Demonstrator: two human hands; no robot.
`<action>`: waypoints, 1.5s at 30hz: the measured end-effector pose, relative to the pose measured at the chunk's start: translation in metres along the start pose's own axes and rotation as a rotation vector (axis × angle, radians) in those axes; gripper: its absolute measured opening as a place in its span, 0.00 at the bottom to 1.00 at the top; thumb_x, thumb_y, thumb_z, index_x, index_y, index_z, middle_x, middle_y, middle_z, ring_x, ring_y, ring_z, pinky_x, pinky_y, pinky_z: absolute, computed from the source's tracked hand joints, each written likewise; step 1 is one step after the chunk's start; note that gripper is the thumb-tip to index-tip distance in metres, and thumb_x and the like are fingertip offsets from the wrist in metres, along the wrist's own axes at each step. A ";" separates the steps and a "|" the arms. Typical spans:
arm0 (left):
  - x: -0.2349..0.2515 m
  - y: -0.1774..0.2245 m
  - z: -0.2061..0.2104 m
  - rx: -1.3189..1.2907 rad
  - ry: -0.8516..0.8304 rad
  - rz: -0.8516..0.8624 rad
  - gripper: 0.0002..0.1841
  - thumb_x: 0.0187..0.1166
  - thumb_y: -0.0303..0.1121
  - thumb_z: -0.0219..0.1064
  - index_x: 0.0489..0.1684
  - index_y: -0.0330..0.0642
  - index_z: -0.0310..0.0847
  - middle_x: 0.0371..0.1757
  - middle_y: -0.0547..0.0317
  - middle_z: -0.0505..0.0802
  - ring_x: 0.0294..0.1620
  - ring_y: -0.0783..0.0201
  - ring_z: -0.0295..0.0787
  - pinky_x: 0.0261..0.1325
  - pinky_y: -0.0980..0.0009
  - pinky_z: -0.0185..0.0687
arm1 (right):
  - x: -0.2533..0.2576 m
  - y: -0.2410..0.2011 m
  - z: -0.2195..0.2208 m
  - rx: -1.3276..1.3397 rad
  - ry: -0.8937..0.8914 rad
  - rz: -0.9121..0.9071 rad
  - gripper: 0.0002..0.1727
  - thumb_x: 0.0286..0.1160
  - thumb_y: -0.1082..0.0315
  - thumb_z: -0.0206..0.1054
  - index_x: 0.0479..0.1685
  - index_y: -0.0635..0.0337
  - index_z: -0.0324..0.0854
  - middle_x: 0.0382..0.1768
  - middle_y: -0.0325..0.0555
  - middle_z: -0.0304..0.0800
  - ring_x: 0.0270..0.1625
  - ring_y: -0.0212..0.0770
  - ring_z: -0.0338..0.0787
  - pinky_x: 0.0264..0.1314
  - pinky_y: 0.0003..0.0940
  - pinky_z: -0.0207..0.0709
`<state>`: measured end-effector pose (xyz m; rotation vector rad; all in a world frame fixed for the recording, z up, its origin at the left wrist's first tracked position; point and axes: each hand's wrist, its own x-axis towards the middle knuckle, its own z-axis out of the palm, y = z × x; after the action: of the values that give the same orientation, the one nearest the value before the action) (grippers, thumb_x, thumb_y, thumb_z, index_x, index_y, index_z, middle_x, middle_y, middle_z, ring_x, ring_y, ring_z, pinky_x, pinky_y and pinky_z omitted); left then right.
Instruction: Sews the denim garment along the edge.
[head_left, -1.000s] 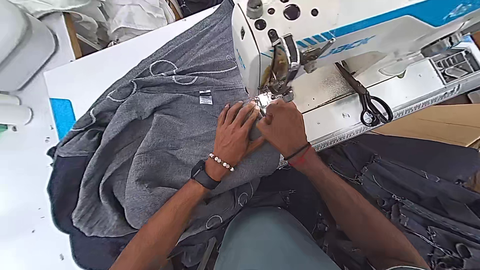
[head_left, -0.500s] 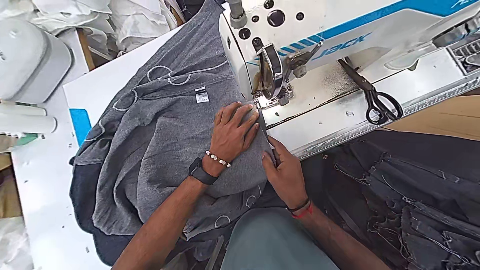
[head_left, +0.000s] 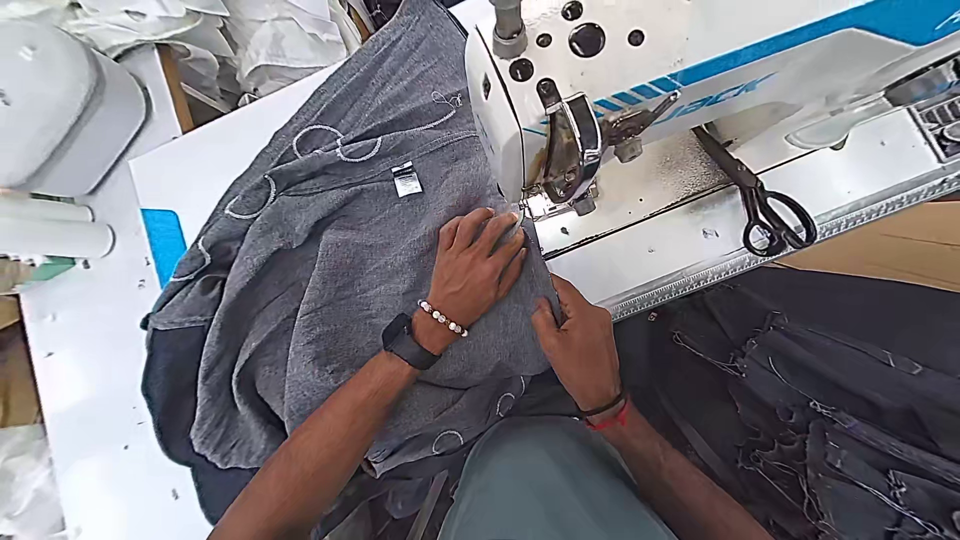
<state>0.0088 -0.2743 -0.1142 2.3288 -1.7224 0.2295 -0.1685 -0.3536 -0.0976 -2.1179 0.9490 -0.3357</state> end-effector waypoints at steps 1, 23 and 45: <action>-0.001 0.002 0.001 -0.004 -0.003 -0.025 0.18 0.88 0.48 0.57 0.63 0.57 0.91 0.76 0.60 0.85 0.81 0.50 0.72 0.82 0.49 0.61 | 0.001 0.000 0.000 -0.005 0.011 -0.007 0.20 0.75 0.60 0.62 0.63 0.52 0.91 0.20 0.35 0.86 0.20 0.32 0.81 0.23 0.35 0.75; 0.008 -0.015 -0.003 -0.030 0.007 0.097 0.18 0.87 0.48 0.60 0.63 0.59 0.92 0.74 0.59 0.87 0.80 0.48 0.73 0.81 0.48 0.61 | 0.020 -0.004 0.001 0.006 -0.021 0.061 0.22 0.73 0.61 0.65 0.65 0.50 0.89 0.15 0.32 0.76 0.17 0.32 0.73 0.20 0.33 0.68; -0.003 0.014 0.003 0.014 -0.026 -0.077 0.20 0.89 0.49 0.54 0.69 0.57 0.87 0.79 0.59 0.83 0.80 0.49 0.72 0.79 0.48 0.62 | 0.015 -0.005 0.005 -0.179 0.059 -0.068 0.21 0.78 0.62 0.61 0.66 0.56 0.88 0.18 0.40 0.86 0.19 0.41 0.85 0.21 0.41 0.75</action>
<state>-0.0054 -0.2762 -0.1168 2.4121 -1.6439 0.1993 -0.1531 -0.3602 -0.0984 -2.3189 0.9731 -0.3605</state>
